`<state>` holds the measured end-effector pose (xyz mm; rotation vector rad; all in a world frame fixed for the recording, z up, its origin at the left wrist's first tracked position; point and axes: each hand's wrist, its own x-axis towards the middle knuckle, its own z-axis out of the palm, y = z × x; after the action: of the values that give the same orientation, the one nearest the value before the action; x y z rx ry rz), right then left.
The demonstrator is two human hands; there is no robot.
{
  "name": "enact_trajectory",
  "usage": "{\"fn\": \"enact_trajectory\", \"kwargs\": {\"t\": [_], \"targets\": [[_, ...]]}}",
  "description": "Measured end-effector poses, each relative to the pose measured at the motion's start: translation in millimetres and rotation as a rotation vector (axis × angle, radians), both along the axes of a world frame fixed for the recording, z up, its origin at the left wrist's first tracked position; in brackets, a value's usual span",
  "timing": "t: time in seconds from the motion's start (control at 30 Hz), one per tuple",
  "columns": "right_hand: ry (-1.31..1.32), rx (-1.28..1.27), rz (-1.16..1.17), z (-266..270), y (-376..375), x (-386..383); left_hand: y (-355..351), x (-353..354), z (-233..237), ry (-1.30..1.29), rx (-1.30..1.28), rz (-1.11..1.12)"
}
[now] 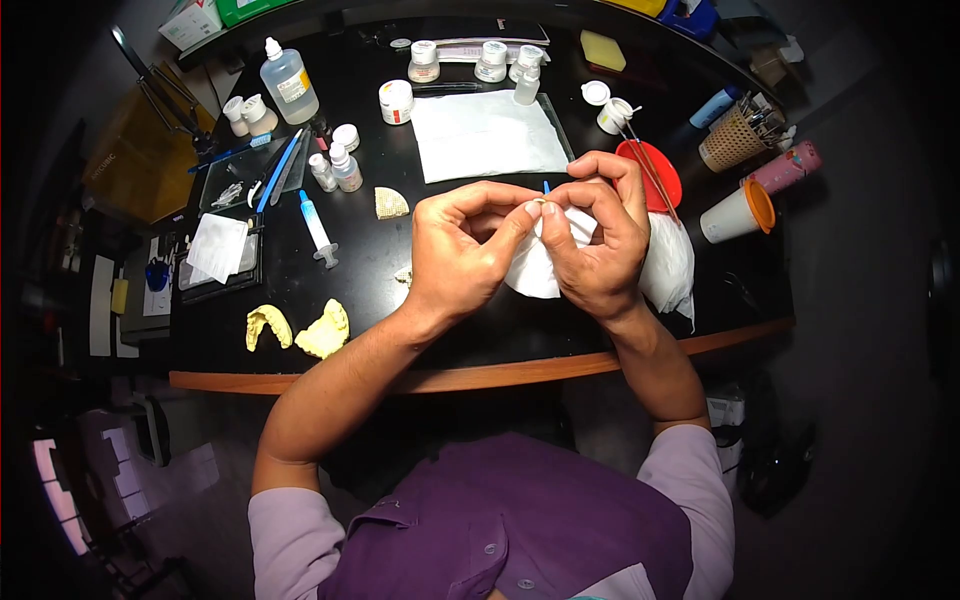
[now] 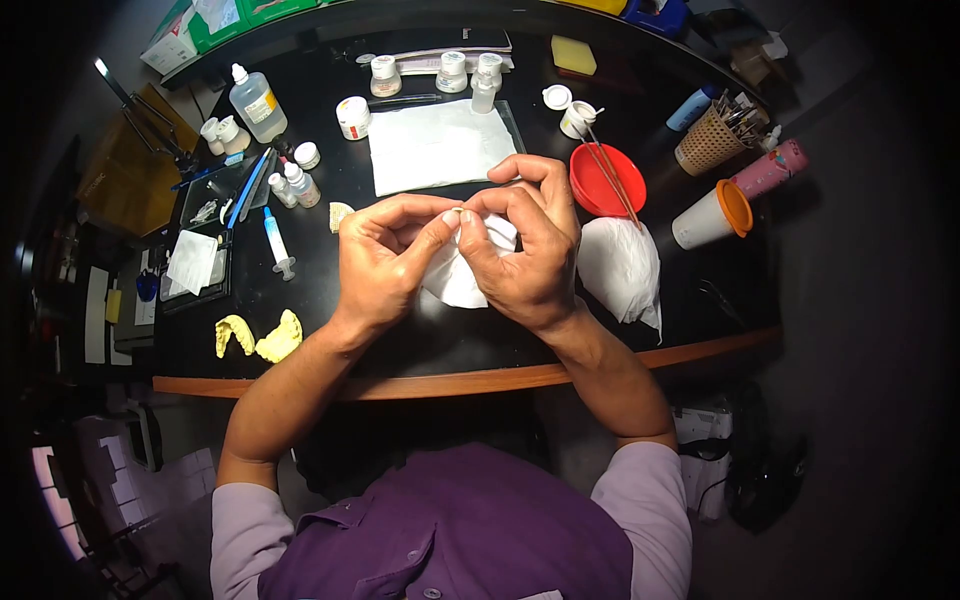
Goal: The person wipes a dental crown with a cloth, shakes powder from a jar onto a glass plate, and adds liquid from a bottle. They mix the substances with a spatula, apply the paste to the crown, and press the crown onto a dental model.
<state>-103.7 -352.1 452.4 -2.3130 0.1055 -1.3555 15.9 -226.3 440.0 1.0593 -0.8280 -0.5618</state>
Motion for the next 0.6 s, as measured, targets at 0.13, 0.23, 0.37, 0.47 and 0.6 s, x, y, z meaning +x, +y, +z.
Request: {"fn": "enact_trajectory", "kwargs": {"t": [0.13,0.23,0.37,0.47,0.6], "targets": [[-0.01,0.066,0.073,7.2,4.1,1.3,1.0,2.0,2.1,0.056,-0.004,0.031],[0.023,0.128,0.137,6.9,5.8,2.6,0.9,6.6,0.1,0.197,0.004,-0.007],[0.052,0.196,0.141,-0.8,0.1,1.0,2.0,14.5,-4.4,0.259,0.058,-0.044],[0.032,0.335,0.167,-3.8,-1.9,-1.7,1.8,5.7,5.6,0.244,0.077,0.067],[-0.03,0.508,0.252,1.6,4.2,-2.1,0.7,5.9,2.3,0.129,0.062,0.086]]}}
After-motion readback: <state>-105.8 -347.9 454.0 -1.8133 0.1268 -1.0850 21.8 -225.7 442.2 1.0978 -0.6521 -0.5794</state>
